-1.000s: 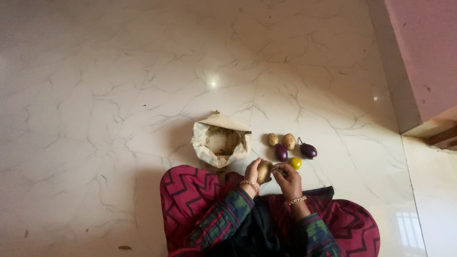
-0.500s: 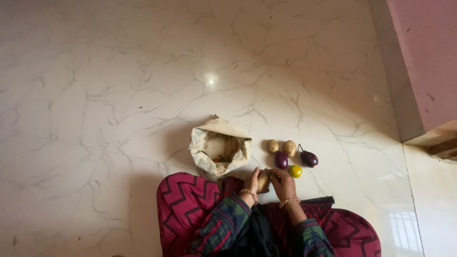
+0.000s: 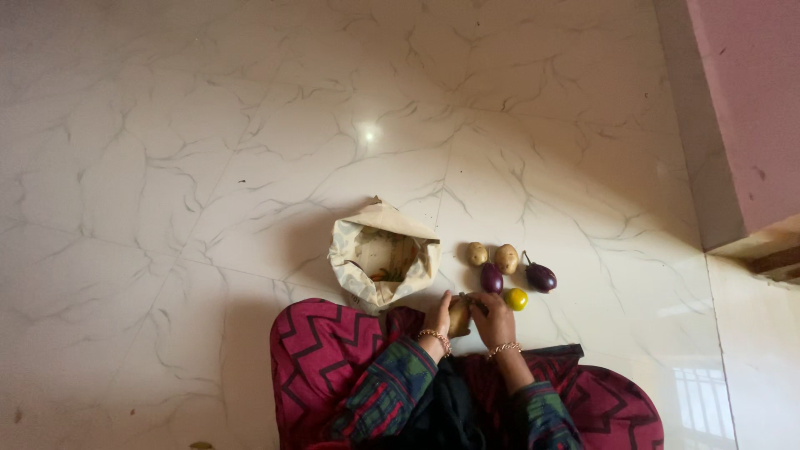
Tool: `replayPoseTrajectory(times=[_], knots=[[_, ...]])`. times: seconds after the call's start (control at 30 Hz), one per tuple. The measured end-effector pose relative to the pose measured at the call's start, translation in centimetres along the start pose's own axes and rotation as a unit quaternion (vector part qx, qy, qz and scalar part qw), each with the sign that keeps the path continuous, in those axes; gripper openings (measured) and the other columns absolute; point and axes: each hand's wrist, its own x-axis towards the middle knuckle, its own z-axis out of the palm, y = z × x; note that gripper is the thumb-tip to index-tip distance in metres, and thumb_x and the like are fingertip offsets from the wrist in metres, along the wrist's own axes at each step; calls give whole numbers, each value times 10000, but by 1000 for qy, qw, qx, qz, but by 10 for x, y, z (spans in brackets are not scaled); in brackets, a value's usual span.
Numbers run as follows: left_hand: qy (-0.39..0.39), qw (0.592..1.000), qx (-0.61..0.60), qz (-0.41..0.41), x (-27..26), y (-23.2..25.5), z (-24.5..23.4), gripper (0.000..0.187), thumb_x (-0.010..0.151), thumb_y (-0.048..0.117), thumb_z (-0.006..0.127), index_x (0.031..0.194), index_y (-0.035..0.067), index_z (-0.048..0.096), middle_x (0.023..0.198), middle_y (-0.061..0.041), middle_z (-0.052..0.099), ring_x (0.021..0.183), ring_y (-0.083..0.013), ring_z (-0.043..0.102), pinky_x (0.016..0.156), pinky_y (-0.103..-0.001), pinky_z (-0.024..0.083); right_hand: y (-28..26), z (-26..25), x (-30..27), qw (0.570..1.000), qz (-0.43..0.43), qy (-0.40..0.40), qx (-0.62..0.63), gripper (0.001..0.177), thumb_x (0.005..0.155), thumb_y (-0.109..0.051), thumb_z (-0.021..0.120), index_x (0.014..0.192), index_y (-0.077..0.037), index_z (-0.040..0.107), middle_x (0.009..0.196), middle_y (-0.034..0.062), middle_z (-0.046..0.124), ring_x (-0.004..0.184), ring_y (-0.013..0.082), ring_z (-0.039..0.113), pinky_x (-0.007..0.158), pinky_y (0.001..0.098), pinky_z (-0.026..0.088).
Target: The person sits on the floor and sorts vegetables from a cloth bag onto the tiled floor. They handle potatoes, eggplants, and tomatoes, placing them in a pile next to the bag. The person also picks up and inspects green chilies from the bag.
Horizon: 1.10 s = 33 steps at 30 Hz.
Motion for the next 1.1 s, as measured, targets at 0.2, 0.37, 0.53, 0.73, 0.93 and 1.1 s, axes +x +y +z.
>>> replayPoseTrajectory(times=[0.2,0.37,0.53,0.73,0.93,1.1], knots=[[-19,999,-36,9,0,1,-1,511,1003,557,496,1107,92,682,953,-127,704,734,-275,695,567,-433,604,5,4,-7,999,-3,0,33,259,820,-84,734,1078,-76,755,973,144,729,840,287,738,753,367,591],[-62,983,-159,61,4,10,-4,565,1021,557,447,1101,40,660,945,-166,694,771,-274,710,679,-378,603,-39,1,-29,996,-23,-71,38,296,791,-79,745,1085,-96,768,939,134,725,810,296,727,732,369,575],[-68,985,-159,24,2,7,-3,530,1027,537,490,1112,40,654,962,-149,704,790,-278,711,640,-417,614,-35,-2,-26,998,-10,-57,17,292,817,-89,737,1107,-101,767,947,133,718,807,304,720,734,377,569],[-10,998,21,55,-9,1,-3,557,977,550,549,1098,23,682,924,-180,737,754,-362,711,511,-482,581,20,2,-6,998,49,28,14,273,843,-108,751,1115,-82,755,1003,149,738,880,294,740,786,388,580],[22,963,129,235,-5,11,-6,686,1030,578,505,1046,-59,761,951,-151,767,826,-201,712,740,-304,566,-16,-2,-19,1000,-4,28,8,303,845,-84,729,1144,-103,770,983,155,730,867,302,728,774,396,571],[57,983,-97,147,3,19,-7,499,994,497,563,1023,14,683,895,-74,679,796,-186,645,715,-343,545,-60,-4,-37,996,-11,-68,61,307,822,-69,737,1120,-126,786,912,129,723,800,278,731,740,373,579]])
